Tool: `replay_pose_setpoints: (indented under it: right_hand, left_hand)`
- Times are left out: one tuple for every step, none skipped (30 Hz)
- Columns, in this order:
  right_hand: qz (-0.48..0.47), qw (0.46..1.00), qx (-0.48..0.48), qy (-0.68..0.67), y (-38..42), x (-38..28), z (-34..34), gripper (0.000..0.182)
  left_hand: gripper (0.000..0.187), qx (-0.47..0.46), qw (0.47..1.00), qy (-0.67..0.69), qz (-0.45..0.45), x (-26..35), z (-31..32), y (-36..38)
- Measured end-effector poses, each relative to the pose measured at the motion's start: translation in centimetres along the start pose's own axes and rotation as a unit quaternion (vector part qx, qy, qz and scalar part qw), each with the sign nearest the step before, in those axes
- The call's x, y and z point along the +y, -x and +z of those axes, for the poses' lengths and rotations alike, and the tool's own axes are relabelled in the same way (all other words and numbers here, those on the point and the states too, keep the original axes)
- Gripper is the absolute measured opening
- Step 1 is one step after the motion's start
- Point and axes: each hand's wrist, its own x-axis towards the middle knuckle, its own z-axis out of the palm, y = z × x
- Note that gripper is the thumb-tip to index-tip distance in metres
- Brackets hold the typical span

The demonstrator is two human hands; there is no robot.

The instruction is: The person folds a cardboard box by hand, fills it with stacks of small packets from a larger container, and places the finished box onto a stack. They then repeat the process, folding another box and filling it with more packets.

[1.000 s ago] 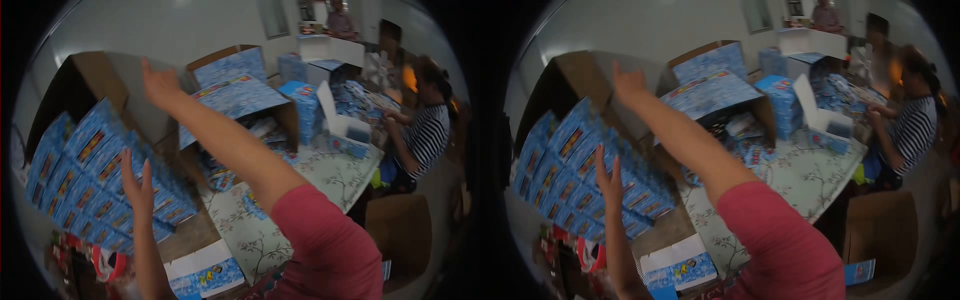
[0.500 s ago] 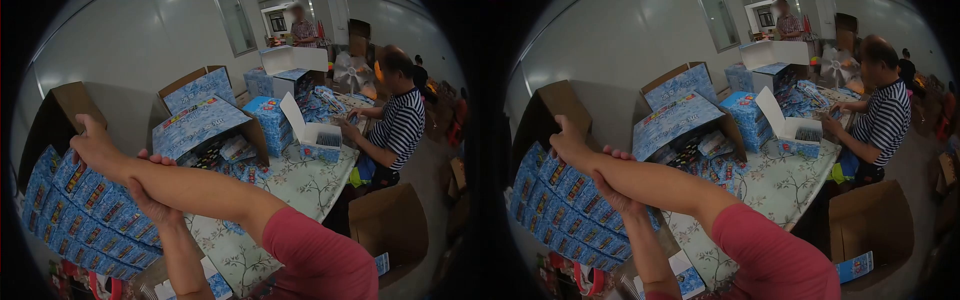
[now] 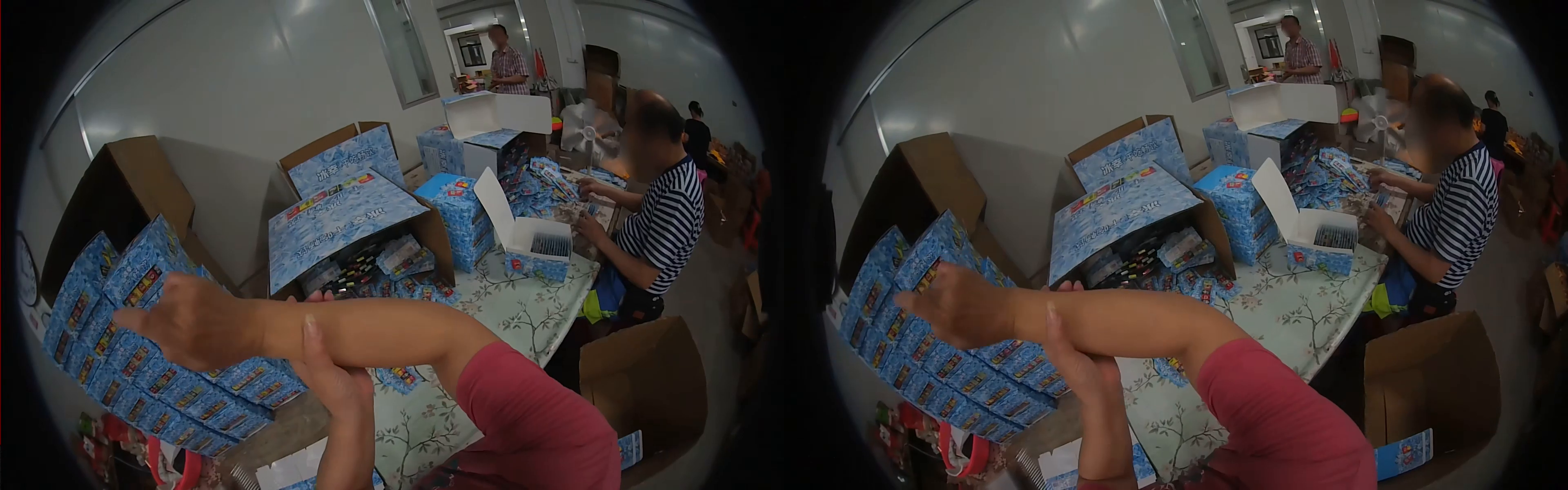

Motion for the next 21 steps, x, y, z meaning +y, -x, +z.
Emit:
replay_pose_setpoints:
  right_hand:
    - [-0.004, 1.000, -0.004, -0.001, -0.4, -1.1, -0.6, 0.047]
    - [0.029, 0.995, 0.043, -0.085, -1.0, -2.2, -1.1, 0.050]
    - [0.064, 0.980, 0.088, -0.169, -1.8, -3.0, -1.2, 0.053]
    - [0.065, 0.979, 0.084, -0.172, -3.1, -3.4, -1.4, 0.053]
    - [0.207, 0.901, 0.135, -0.358, -4.4, -3.5, -1.7, 0.056]
    - [0.335, 0.766, 0.181, -0.517, -4.9, -3.5, -2.1, 0.060]
    - [0.338, 0.768, 0.183, -0.512, -4.8, -3.1, -1.4, 0.060]
    - [0.364, 0.712, 0.180, -0.573, -4.6, -2.2, 0.2, 0.062]
    - [0.387, 0.650, 0.178, -0.630, -4.3, -1.6, 1.4, 0.065]
    - [0.391, 0.652, 0.181, -0.625, -4.0, -1.6, 1.9, 0.065]
    - [0.390, 0.648, 0.149, -0.638, -3.8, -1.8, 2.6, 0.063]
    - [0.386, 0.639, 0.118, -0.654, -3.8, -2.0, 3.0, 0.062]
    - [0.386, 0.633, 0.121, -0.660, -3.7, -2.1, 3.3, 0.062]
    - [0.384, 0.652, 0.110, -0.645, -3.4, -2.0, 3.5, 0.061]
    - [0.382, 0.672, 0.097, -0.627, -3.3, -1.8, 3.5, 0.060]
    - [0.383, 0.670, 0.098, -0.628, -3.3, -1.6, 3.4, 0.060]
    - [0.364, 0.739, 0.086, -0.561, -3.3, -1.4, 3.3, 0.058]
    - [0.344, 0.798, 0.076, -0.489, -3.2, -1.3, 3.1, 0.057]
    - [0.351, 0.793, 0.087, -0.490, -3.2, -1.3, 2.8, 0.057]
    - [0.263, 0.906, 0.067, -0.325, -3.1, -1.4, 2.6, 0.054]
    - [0.171, 0.974, 0.036, -0.143, -2.8, -1.7, 2.2, 0.052]
  left_hand:
    - [0.064, -0.018, 0.999, -0.026, 0.024, 0.1, -0.3, 0.3]
    - [0.064, -0.017, 0.999, -0.021, 0.027, 0.2, -0.9, 0.1]
    - [0.065, -0.115, 0.990, -0.023, 0.075, 0.4, -1.9, -0.4]
    - [0.067, -0.210, 0.970, -0.027, 0.122, 0.8, -2.7, -1.0]
    - [0.067, -0.207, 0.971, -0.026, 0.121, 1.5, -3.1, -1.8]
    - [0.069, -0.237, 0.963, 0.026, 0.123, 2.5, -3.1, -2.9]
    - [0.070, -0.267, 0.952, 0.080, 0.123, 3.4, -3.3, -3.8]
    - [0.070, -0.270, 0.952, 0.085, 0.116, 4.3, -3.8, -4.9]
    - [0.071, -0.293, 0.938, 0.158, 0.100, 5.2, -4.4, -6.0]
    - [0.072, -0.312, 0.918, 0.229, 0.086, 5.5, -4.6, -6.5]
    - [0.072, -0.312, 0.918, 0.230, 0.083, 5.2, -4.6, -6.3]
    - [0.071, -0.306, 0.920, 0.223, 0.096, 5.2, -4.9, -5.9]
    - [0.070, -0.298, 0.924, 0.214, 0.110, 5.1, -5.2, -5.5]
    - [0.070, -0.292, 0.927, 0.209, 0.111, 4.9, -5.5, -5.2]
    - [0.069, -0.263, 0.938, 0.199, 0.107, 4.5, -5.6, -5.2]
    - [0.068, -0.236, 0.947, 0.191, 0.102, 4.1, -5.5, -5.1]
    - [0.068, -0.235, 0.948, 0.190, 0.099, 3.8, -5.1, -4.9]
    - [0.067, -0.200, 0.959, 0.168, 0.106, 3.5, -4.8, -4.7]
    - [0.066, -0.163, 0.970, 0.143, 0.110, 3.2, -4.3, -4.2]
    - [0.066, -0.156, 0.974, 0.132, 0.094, 3.1, -3.6, -3.5]
    - [0.069, -0.111, 0.983, 0.103, 0.106, 3.1, -2.4, -2.5]
